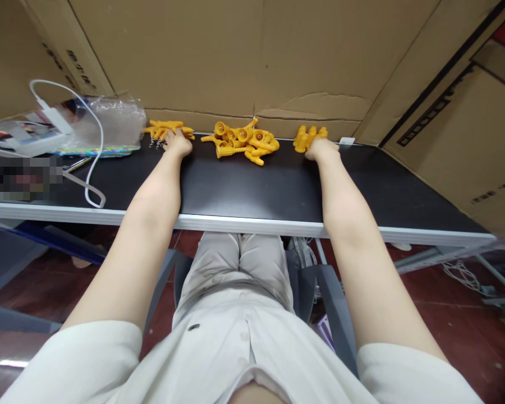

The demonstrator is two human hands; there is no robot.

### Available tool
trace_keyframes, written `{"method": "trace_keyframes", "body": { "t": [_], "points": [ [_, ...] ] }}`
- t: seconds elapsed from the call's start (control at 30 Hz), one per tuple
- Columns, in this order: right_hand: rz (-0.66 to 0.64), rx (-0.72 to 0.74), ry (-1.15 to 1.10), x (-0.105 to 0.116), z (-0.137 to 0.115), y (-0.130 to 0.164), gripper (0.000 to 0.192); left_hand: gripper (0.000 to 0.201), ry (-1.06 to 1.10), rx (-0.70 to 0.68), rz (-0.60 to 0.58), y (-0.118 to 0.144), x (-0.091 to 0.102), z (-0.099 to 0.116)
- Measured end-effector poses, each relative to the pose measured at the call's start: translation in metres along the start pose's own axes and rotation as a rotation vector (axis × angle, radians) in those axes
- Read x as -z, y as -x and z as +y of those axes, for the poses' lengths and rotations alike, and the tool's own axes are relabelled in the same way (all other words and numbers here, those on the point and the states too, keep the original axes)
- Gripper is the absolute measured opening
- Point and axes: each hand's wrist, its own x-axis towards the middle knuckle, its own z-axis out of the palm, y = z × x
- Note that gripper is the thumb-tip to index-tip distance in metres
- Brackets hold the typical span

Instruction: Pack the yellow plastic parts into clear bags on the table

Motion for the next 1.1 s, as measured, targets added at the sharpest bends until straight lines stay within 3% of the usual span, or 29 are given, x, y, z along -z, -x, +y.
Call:
{"method": "trace_keyframes", "body": {
  "t": [0.07,0.13,0.3,0.43,0.6,0.7,0.87,0.93,1.03,1.1],
  "points": [
    [-0.048,-0.069,0.036,0.015,-0.022,0.009,0.060,0.084,0.048,-0.001,0.000,-0.003,-0.001,-0.002],
    [-0.050,-0.049,0.029,0.027,-0.043,0.019,0.051,0.088,0.090,-0.024,0.001,-0.007,-0.002,-0.007],
    [-0.078,0.271,0.002,0.031,-0.080,0.038,0.043,0.081,0.114,-0.057,0.106,-0.017,-0.004,-0.015],
    [-0.079,0.370,-0.010,0.021,-0.084,0.040,0.047,0.065,0.103,-0.034,0.099,-0.015,-0.001,-0.012],
    [-0.037,0.440,-0.062,0.012,-0.077,0.033,0.049,0.063,0.085,-0.021,0.078,-0.012,0.001,-0.008],
    [-0.030,0.481,-0.060,0.008,-0.078,0.031,0.048,0.073,0.116,-0.018,0.041,-0.015,-0.001,-0.011],
    [0.016,0.505,-0.050,0.005,-0.082,0.030,0.049,0.107,0.074,0.034,-0.017,-0.013,0.000,-0.011],
    [0.035,0.505,-0.033,0.005,-0.081,0.028,0.046,0.099,0.059,0.040,-0.012,-0.008,0.001,-0.009],
    [0.076,0.488,-0.019,0.007,-0.079,0.027,0.044,0.064,0.029,0.016,0.042,-0.002,0.004,-0.002],
    [0.125,0.475,-0.026,0.010,-0.078,0.027,0.044,0.053,0.030,-0.054,0.084,-0.001,0.006,0.006]
  ]
}}
